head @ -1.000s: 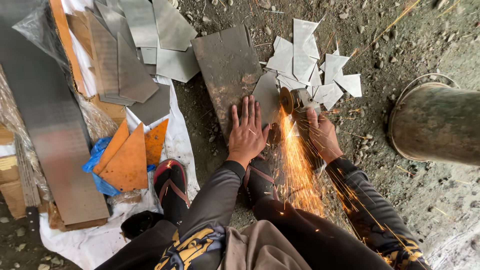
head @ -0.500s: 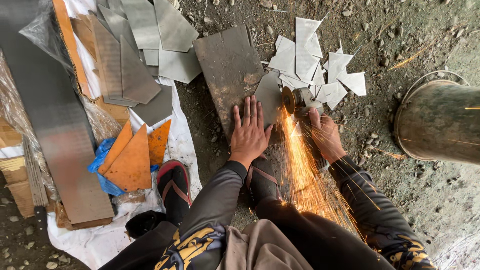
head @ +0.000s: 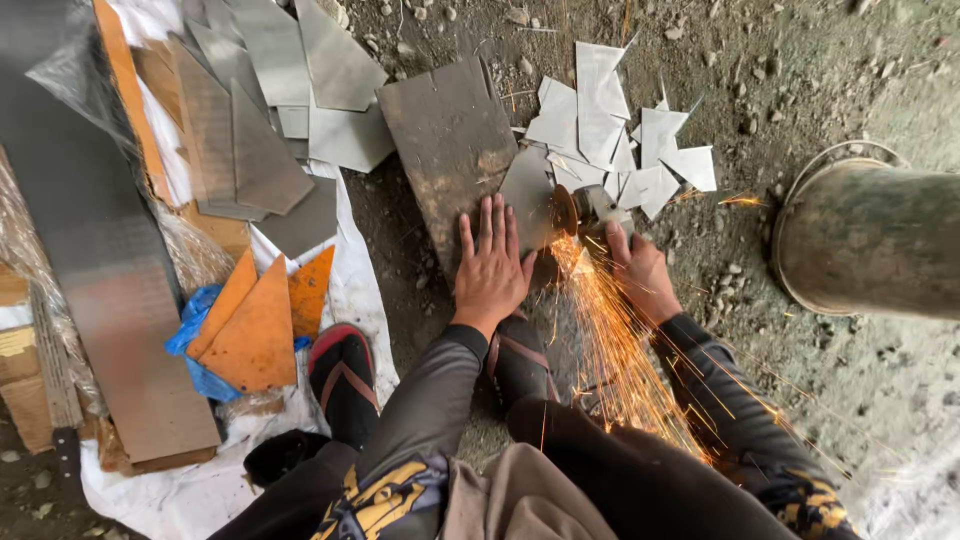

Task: The person uses an angle grinder to cut metal sheets into smaller pieces. They hold the metal sheet with one hand and operate the grinder with the other, producing sparks as the blade cuts through the material. The cut pieces are placed on the ground nearby.

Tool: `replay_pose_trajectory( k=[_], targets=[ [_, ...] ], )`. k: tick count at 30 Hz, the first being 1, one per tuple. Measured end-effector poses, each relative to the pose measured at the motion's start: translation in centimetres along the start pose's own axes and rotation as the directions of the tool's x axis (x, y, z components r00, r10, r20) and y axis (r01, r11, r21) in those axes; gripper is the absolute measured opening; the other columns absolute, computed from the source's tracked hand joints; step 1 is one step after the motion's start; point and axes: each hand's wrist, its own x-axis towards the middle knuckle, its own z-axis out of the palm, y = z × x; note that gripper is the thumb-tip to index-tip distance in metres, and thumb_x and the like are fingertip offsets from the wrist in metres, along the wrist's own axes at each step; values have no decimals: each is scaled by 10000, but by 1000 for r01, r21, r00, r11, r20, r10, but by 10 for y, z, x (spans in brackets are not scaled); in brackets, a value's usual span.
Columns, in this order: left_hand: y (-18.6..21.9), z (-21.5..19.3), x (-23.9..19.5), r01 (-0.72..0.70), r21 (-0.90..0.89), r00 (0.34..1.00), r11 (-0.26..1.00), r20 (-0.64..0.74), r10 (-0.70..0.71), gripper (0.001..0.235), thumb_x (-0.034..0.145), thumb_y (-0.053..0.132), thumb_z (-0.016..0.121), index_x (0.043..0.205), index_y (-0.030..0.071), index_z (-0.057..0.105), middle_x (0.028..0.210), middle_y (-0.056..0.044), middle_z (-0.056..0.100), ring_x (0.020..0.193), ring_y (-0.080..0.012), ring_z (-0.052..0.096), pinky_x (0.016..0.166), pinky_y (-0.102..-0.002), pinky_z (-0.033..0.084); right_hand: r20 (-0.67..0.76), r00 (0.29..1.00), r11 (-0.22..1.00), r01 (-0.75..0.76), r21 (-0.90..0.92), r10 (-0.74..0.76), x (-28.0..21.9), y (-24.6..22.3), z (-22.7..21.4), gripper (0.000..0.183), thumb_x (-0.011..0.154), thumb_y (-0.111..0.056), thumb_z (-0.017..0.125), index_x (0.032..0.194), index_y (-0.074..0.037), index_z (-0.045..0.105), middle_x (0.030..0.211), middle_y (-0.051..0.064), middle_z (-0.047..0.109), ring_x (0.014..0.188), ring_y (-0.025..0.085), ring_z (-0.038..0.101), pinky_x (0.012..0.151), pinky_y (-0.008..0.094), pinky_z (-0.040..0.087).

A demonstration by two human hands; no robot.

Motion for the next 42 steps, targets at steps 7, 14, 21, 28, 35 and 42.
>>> replay_pose_trajectory(
  k=[7,14,21,28,35,42],
  targets=[
    [2,0,-8,-10,-5,999,1000,-30,10,754,1079,498,294,1596,-49,240,1684,-236,142,1570,-382,75,1249,-623,68,39,997,994,69,-81,-66,17,42,18,730,1029,-636,339,1142,-7,693,759,175,648,623,247,624,552,429,508],
    [2,2,-6,-4,-37,999,999,-46,3,766,1079,498,314,1601,-58,242,1690,-241,147,1578,-378,77,1261,-611,55,120,984,991,-123,-48,128,11,26,11,875,1019,-738,335,903,52,693,789,217,695,665,279,655,611,448,542],
    [3,5,-7,-8,-15,1000,1000,-8,8,764,1080,503,271,1598,-56,218,1689,-239,130,1578,-375,67,1259,-601,32,67,997,990,-37,-133,46,3,5,1,877,1011,-748,347,866,64,647,717,270,645,626,329,635,611,468,470],
    [2,7,-8,-18,-8,999,1000,-36,18,759,1089,498,273,1595,-67,232,1690,-246,149,1578,-379,73,1259,-604,43,59,992,991,-107,-74,111,0,-5,-3,882,1025,-714,421,800,114,628,692,246,621,632,319,612,617,478,485],
    [-20,0,-1,-149,-80,984,986,-112,139,819,1065,554,408,1586,-68,292,1692,-252,210,1588,-379,132,1271,-598,96,137,954,820,-299,488,266,-37,-2,-14,703,1010,-640,437,1031,40,616,794,160,645,642,244,649,564,398,539],
    [-60,-23,21,-50,-98,996,994,-79,42,908,954,525,609,1558,-83,312,1609,-259,329,1471,-410,300,1215,-630,203,153,915,714,-389,582,374,-86,35,-19,720,1054,-587,461,1218,95,628,852,113,652,656,154,614,558,319,521]
  ],
)
